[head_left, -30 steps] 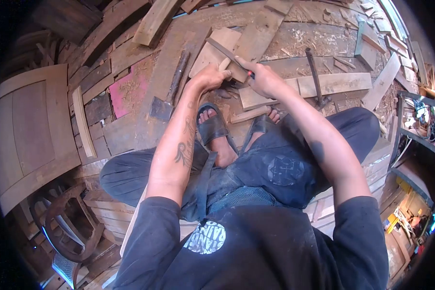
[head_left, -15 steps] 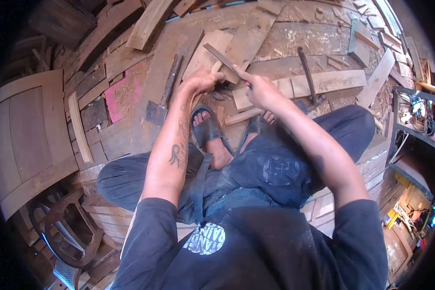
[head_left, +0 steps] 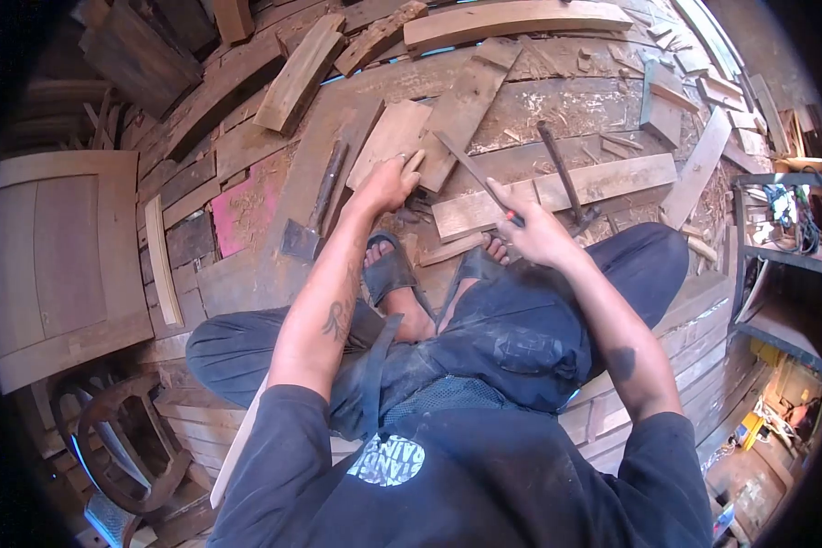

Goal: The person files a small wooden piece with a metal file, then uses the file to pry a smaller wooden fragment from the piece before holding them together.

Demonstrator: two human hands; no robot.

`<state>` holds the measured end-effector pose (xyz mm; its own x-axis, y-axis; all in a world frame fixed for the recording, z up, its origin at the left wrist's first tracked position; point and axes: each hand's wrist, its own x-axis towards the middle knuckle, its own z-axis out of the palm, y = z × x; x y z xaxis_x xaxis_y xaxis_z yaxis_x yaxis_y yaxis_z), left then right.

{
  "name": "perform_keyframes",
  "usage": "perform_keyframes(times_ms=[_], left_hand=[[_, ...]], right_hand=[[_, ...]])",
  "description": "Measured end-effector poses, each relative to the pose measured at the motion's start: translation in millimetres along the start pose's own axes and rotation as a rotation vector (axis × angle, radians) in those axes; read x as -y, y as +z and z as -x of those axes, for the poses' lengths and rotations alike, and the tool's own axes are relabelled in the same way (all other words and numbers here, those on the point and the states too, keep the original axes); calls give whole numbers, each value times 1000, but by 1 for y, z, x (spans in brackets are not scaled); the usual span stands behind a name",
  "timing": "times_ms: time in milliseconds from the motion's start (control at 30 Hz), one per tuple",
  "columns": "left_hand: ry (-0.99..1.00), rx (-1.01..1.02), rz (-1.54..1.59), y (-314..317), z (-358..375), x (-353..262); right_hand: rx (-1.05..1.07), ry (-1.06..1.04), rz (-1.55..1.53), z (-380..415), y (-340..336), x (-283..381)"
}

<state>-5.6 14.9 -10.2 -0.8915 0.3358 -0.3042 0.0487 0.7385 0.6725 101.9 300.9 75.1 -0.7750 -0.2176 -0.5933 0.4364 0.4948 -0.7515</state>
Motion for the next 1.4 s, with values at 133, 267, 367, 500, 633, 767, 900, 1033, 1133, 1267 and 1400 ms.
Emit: perform_keyframes(times_ms=[133,267,367,500,633,767,900,1033,1133,1267,1400], left_hand=[[-244,177,158,-11,-2,-21],[-189,45,-89,15,-21,22],[-195,-21,-363,4,2,-12],[-184,-14,-250,-1,4,-16],[-168,44,-203,-2,3,-10],[-188,2,-171,6,6,-7],[-158,-18,-192,7,8,-11],[-177,-58,-197,14,5,-8],[-231,-26,-176,17,0,-2],[-226,13,-150,10,-2,-3],[-173,-11,-180,10,5,-9]], right_hand=[[-162,-265,155,8,2,-15],[-44,-35,71,-4,14,-6],[-48,-126,237,-23,27,-18],[18,-106,328,-20,22,-12],[51,-146,398,-23,17,-16],[51,-151,439,-50,25,14],[-56,-354,554,-135,41,22],[9,-314,578,-130,30,31],[98,-210,507,-72,11,29],[88,-255,466,-19,-4,10],[95,-177,453,-44,8,16]])
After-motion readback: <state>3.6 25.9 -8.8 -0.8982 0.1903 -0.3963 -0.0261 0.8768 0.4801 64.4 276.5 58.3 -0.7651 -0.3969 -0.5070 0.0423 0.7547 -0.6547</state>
